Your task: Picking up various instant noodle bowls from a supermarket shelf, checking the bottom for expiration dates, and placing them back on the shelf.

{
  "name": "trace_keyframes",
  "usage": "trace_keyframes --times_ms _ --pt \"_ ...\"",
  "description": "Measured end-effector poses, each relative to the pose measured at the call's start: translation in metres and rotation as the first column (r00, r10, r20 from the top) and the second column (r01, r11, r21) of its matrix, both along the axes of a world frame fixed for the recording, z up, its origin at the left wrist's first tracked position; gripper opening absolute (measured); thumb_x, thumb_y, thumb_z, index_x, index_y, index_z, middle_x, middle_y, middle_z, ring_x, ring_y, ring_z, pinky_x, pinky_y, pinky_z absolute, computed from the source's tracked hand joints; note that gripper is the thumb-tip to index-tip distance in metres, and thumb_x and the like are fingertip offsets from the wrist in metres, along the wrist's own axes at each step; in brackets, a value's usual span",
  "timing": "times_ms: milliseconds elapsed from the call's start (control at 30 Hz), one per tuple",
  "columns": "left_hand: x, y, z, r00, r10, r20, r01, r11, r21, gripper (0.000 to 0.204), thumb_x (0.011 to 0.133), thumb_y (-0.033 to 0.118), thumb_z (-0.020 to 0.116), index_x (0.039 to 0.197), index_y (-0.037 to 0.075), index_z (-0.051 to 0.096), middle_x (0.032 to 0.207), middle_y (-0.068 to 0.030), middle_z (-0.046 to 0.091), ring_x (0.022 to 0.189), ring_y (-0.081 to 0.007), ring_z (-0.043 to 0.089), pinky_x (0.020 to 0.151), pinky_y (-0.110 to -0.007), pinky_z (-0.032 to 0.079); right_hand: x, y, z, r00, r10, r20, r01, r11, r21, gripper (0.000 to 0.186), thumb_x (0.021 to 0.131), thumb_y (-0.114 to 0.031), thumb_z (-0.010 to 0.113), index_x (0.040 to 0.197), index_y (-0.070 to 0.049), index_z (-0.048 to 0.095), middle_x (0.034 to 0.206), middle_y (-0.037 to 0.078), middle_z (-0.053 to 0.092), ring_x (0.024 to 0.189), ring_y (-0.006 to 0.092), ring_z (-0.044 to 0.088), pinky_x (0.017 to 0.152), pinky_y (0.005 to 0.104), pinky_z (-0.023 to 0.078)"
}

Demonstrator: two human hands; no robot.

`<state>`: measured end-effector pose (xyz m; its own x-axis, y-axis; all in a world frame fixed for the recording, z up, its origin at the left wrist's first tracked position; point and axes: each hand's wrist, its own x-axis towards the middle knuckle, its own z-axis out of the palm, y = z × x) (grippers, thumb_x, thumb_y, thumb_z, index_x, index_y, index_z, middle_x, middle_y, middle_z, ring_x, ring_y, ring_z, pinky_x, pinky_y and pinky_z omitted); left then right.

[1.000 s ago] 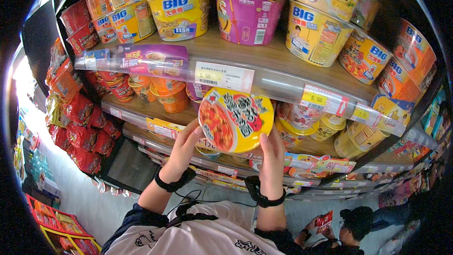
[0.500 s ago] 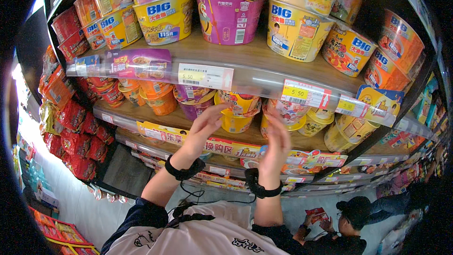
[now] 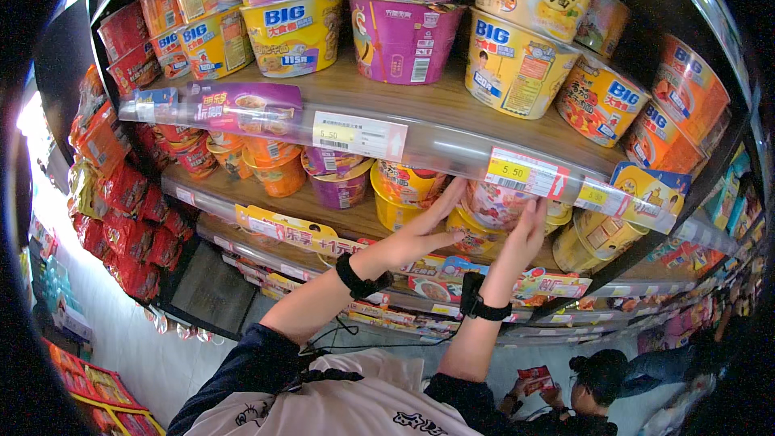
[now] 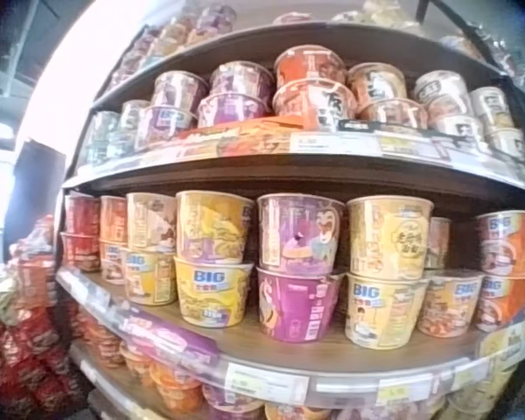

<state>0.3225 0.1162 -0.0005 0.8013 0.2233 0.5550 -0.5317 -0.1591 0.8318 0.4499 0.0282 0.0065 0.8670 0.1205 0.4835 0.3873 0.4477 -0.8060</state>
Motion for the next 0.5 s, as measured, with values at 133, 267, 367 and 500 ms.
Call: trace_keyframes --times_ms 133,267,367,500 --pt "-0.019 -0.004 0.008 1.0 -0.017 -0.008 0.018 0.987 0.158 0.078 0.081 0.0 0.05 0.137 0.006 -0.004 0.144 -0.0104 -0.001 0.132 -0.0167 0.002 0.105 -0.03 0.007 -0.027 -0.021 -0.002 0.999 -0.001 -0.046 -0.006 0.989 -0.15 0.05 0.089 -0.03 0.044 0.126 0.002 0.037 0.114 0.009 0.049 0.096 0.0154 0.047 0.084 0.0266 0.036" --pt "-0.042 -0.022 0.004 0.974 -0.225 -0.01 0.222 0.969 -0.108 0.082 0.078 -0.001 0.053 0.137 0.008 -0.003 0.144 -0.01 -0.001 0.132 -0.0184 0.002 0.106 -0.031 0.008 -0.04 -0.031 -0.021 0.973 -0.226 0.04 0.228 0.971 -0.065 0.051 0.09 -0.034 0.036 0.123 0.004 0.038 0.122 0.015 0.042 0.112 0.0233 0.04 0.095 0.0339 0.03" --pt "-0.065 -0.04 0.0 0.935 -0.355 0.026 0.353 0.916 -0.191 0.083 0.078 -0.006 0.048 0.137 0.009 -0.007 0.144 -0.0077 -0.006 0.132 -0.0173 0.002 0.106 -0.034 0.006 -0.042 -0.044 -0.046 0.875 -0.386 0.292 0.408 0.913 -0.015 0.059 0.088 -0.041 0.03 0.125 0.004 0.033 0.13 0.02 0.033 0.117 0.0277 0.038 0.094 0.0387 0.033" --pt "-0.1 -0.042 -0.021 0.909 -0.417 0.01 0.375 0.807 -0.457 0.084 0.076 -0.007 0.049 0.137 0.01 -0.006 0.144 -0.0081 0.003 0.132 -0.0209 0.01 0.105 -0.037 0.011 -0.046 -0.055 -0.098 0.854 -0.203 0.479 0.126 0.974 0.188 0.07 0.085 -0.051 0.034 0.128 0.003 0.024 0.126 0.02 0.035 0.117 0.032 0.038 0.092 0.046 0.037"
